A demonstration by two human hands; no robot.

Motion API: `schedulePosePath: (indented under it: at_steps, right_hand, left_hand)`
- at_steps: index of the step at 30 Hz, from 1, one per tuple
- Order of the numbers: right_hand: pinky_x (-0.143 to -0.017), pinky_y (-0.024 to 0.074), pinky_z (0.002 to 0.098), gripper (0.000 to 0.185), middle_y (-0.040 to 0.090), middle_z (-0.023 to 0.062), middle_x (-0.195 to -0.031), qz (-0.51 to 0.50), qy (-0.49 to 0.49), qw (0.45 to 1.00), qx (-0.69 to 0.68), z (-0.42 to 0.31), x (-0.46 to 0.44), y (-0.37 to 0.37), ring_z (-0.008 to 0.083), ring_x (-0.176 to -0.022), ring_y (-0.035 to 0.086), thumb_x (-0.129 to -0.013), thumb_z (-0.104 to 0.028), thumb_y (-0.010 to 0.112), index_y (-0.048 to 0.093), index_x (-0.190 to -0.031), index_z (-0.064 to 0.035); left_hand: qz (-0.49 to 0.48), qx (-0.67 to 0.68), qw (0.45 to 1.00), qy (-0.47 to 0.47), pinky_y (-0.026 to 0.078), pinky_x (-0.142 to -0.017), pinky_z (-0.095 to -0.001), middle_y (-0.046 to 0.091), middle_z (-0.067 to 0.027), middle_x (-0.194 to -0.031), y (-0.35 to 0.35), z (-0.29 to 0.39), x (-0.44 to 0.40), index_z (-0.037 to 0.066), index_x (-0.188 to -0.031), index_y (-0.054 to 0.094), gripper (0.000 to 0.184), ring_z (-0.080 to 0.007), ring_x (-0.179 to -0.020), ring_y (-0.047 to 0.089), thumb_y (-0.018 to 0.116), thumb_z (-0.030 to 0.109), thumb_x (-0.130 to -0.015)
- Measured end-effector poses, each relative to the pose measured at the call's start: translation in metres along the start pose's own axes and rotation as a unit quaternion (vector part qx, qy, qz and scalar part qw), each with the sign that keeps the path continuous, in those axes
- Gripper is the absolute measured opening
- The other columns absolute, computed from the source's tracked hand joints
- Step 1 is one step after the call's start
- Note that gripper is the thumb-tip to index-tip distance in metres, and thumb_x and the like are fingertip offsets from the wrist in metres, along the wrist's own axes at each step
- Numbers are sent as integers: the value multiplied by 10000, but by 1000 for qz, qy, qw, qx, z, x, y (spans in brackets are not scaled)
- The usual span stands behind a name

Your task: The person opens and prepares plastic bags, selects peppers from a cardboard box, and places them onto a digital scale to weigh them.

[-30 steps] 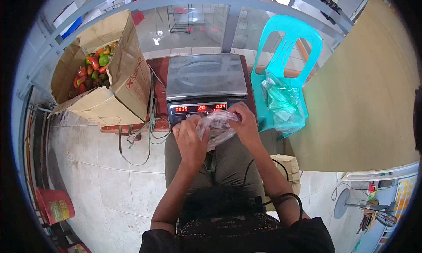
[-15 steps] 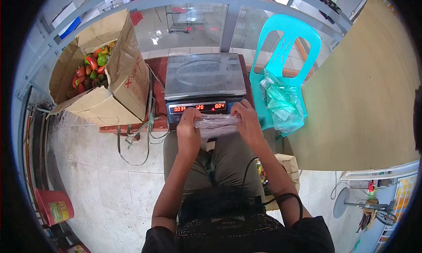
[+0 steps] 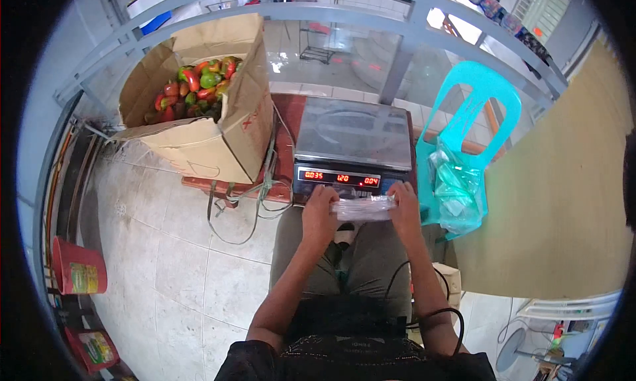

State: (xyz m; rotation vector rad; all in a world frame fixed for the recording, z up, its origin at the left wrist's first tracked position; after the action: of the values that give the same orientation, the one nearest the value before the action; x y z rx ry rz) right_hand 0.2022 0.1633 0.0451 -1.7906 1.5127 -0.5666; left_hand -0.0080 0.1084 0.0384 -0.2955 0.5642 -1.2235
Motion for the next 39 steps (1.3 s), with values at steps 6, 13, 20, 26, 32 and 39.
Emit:
schedulePosePath:
  at_steps: [6, 13, 20, 26, 32, 39]
  right_hand:
    - [-857, 474, 447, 450, 523, 146, -1054, -165, -209, 962, 57, -22, -13, -1, 359, -946, 579, -739, -182, 741, 566, -1139, -76]
    - [-852, 504, 359, 166, 592, 119, -875, -7, -293, 954, -61, -240, -116, -65, 230, -849, 647, -863, -126, 641, 637, -973, -1]
    - [-775, 514, 417, 165, 659, 170, -900, -29, -620, 773, 133, -429, -228, 75, 351, -849, 645, -825, -149, 613, 642, -912, -11]
    - [-827, 509, 448, 251, 686, 178, -979, -127, -435, 836, 309, -458, -311, 193, 340, -951, 652, -760, -193, 653, 700, -972, -68]
    - [-1009, 433, 448, 535, 511, 212, -1337, -149, -320, 842, 408, -409, -336, 242, 391, -1253, 493, -783, -294, 698, 589, -1288, -154]
    - [-1074, 369, 472, 882, 445, 226, -1356, -129, -407, 887, 176, -361, -381, 272, 434, -1273, 429, -701, -472, 777, 392, -1456, -229]
  left_hand:
    - [-97, 14, 995, -9, 465, -779, -478, 583, -183, -944, 55, -86, 23, 24, -929, 585, 200, -412, -926, 577, 536, -37, -744]
    - [-178, 39, 982, -45, 475, -876, -477, 625, -211, -1094, 83, -111, 34, 32, -1069, 641, 321, -407, -1038, 592, 540, -9, -767]
    - [-141, 50, 985, -80, 479, -819, -499, 638, -212, -987, 87, -127, 24, 29, -1003, 607, 247, -409, -978, 603, 551, 30, -763]
    - [-143, 98, 976, -129, 472, -809, -495, 624, -210, -970, 95, -144, 21, 45, -964, 601, 205, -406, -962, 600, 571, 91, -767]
    - [-149, 137, 968, -149, 472, -808, -489, 625, -211, -973, 110, -147, 20, 34, -991, 598, 233, -404, -959, 603, 575, 81, -764]
    - [-175, 156, 958, -167, 467, -815, -477, 615, -216, -987, 103, -139, 18, 22, -1008, 586, 261, -400, -981, 595, 555, 56, -751]
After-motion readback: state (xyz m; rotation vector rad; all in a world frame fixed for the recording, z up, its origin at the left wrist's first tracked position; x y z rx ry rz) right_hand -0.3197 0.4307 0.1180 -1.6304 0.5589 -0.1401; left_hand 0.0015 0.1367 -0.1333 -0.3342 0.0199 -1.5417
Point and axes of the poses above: each hand's wrist, its own x-axis away from the middle knuckle, its own y-axis out of the palm, z = x × y, the point moved 5 cm from there along -x, towards the middle knuckle
